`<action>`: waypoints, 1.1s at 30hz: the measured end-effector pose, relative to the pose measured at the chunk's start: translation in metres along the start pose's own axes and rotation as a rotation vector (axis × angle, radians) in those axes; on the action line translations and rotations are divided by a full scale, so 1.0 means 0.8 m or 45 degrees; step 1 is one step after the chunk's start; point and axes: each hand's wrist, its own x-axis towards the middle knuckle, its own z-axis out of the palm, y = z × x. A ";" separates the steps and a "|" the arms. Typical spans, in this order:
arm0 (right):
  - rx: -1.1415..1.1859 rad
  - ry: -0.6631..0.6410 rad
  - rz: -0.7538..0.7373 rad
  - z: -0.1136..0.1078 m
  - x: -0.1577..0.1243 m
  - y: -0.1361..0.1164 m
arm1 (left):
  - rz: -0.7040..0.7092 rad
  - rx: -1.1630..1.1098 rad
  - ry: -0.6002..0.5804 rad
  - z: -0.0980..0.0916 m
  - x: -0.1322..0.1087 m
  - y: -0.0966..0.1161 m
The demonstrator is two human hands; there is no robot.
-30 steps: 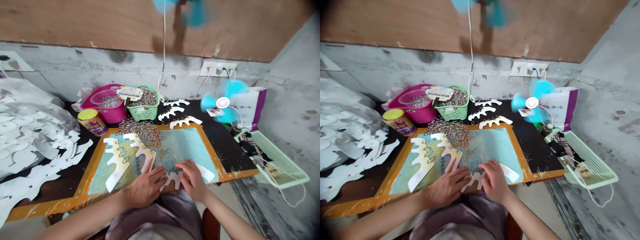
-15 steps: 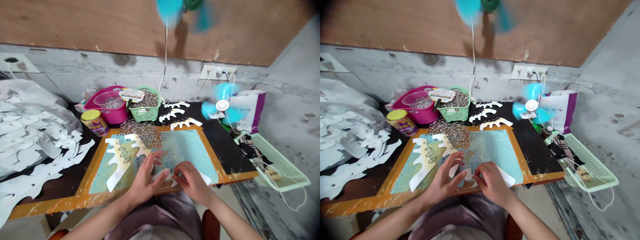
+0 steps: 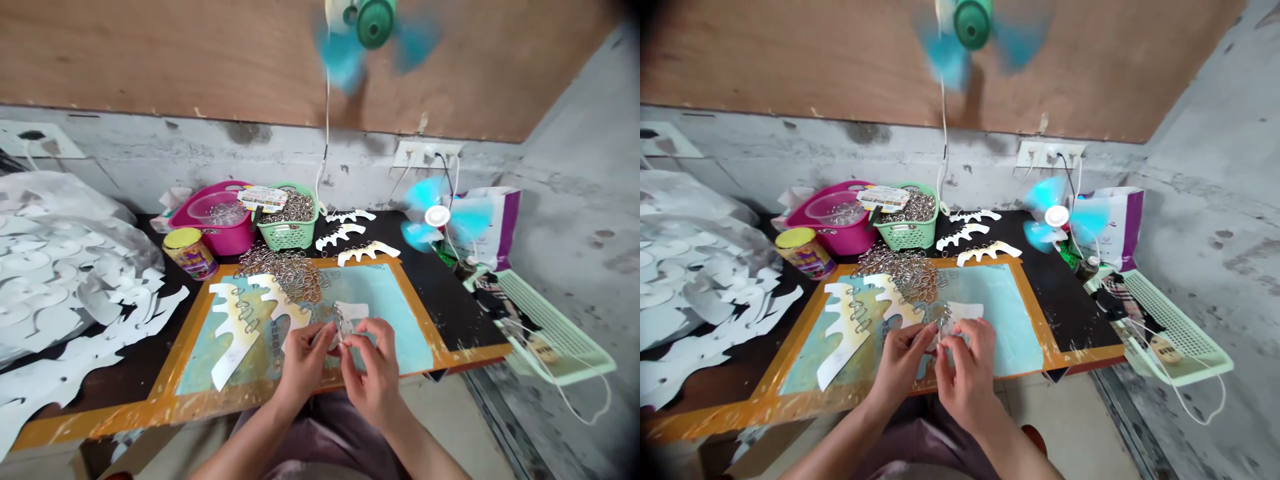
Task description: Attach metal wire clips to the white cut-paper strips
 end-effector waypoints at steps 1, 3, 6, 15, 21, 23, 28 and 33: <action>0.058 0.001 0.076 0.000 -0.001 -0.005 | 0.014 0.001 0.029 0.001 -0.001 0.001; 0.191 -0.008 0.217 -0.002 0.001 -0.010 | 0.058 0.016 0.064 0.000 -0.004 0.006; 0.351 -0.061 0.370 -0.008 0.011 -0.010 | 0.130 0.057 0.040 -0.006 -0.008 0.017; 0.506 -0.348 0.347 -0.026 0.038 -0.002 | 0.249 0.231 -0.218 -0.031 -0.004 0.037; 0.560 -0.739 0.122 -0.051 0.073 0.006 | 0.234 0.275 -0.471 -0.046 0.000 0.055; 0.552 -0.873 0.056 -0.056 0.080 0.007 | 0.264 0.324 -0.496 -0.050 0.000 0.061; 0.818 -0.935 0.310 -0.053 0.070 0.003 | 0.131 0.001 -0.593 -0.048 -0.010 0.056; 1.363 -0.786 0.566 -0.032 0.036 -0.003 | -0.151 -0.767 -0.501 -0.010 -0.036 0.022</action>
